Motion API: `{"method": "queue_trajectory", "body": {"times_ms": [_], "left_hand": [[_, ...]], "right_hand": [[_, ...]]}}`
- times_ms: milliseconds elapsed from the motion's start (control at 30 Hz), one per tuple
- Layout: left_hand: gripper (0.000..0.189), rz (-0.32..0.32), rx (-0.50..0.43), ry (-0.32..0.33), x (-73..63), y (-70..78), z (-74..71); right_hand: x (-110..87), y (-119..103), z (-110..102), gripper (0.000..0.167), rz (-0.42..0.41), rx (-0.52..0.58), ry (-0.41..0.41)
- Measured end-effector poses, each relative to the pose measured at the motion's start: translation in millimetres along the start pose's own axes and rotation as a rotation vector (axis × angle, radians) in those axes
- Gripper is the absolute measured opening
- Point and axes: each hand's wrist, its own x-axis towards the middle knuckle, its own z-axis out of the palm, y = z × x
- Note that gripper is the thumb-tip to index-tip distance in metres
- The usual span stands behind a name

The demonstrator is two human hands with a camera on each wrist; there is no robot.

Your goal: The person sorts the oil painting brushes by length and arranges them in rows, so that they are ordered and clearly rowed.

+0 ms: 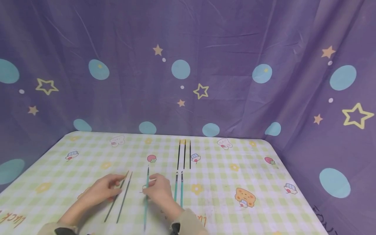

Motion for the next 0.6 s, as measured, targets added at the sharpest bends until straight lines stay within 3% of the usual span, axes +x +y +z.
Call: {"method": "queue_trajectory", "body": {"times_ms": [600], "left_hand": [[0.048, -0.001, 0.0, -0.005, 0.9, -1.2, -0.2]], "right_hand": [[-14.4, 13, -59, 0.046, -0.037, -0.018, 0.005]]}}
